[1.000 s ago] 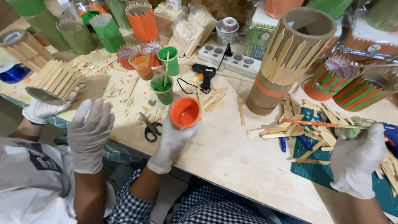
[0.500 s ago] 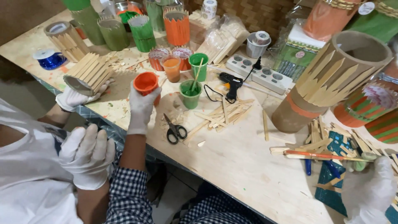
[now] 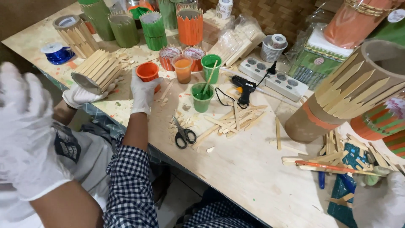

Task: Painting a cylindrical container made of popsicle sticks with green paint using a small brush.

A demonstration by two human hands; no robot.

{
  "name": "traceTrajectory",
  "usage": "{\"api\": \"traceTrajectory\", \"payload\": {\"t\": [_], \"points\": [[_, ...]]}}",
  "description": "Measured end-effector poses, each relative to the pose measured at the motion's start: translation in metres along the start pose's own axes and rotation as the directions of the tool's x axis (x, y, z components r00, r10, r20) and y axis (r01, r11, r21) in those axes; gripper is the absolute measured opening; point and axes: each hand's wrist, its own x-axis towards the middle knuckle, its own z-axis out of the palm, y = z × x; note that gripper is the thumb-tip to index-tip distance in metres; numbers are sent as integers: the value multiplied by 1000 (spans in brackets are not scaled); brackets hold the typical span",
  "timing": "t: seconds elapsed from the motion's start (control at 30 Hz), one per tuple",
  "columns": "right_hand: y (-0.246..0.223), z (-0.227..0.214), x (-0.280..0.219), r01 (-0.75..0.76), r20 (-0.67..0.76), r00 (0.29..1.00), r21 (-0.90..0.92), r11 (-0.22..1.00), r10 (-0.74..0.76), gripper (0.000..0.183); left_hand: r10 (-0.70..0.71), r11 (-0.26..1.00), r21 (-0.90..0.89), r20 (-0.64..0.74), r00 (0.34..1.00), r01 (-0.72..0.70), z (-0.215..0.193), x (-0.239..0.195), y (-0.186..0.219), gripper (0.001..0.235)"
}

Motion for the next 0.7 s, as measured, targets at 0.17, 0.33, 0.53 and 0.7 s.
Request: {"api": "traceTrajectory", "payload": {"t": [0.17, 0.33, 0.53, 0.7], "points": [[-10, 6, -5, -42, -104, 993, 93, 995, 52, 20, -144, 989, -11, 68, 987, 145, -14, -34, 37, 75], [-11, 0, -10, 12, -19, 1000, 74, 997, -10, 21, 218, 957, -167, -127, 968, -238, -29, -85, 48, 97], [-25, 11, -9, -80, -158, 981, 207, 975, 114, 22, 79, 997, -28, 458, 886, -74, -17, -171, 74, 97], [-20, 2, -11, -32, -74, 996, 268, 963, 54, 19, -12, 995, 89, 558, 830, -45, 32, -152, 45, 109]]}}
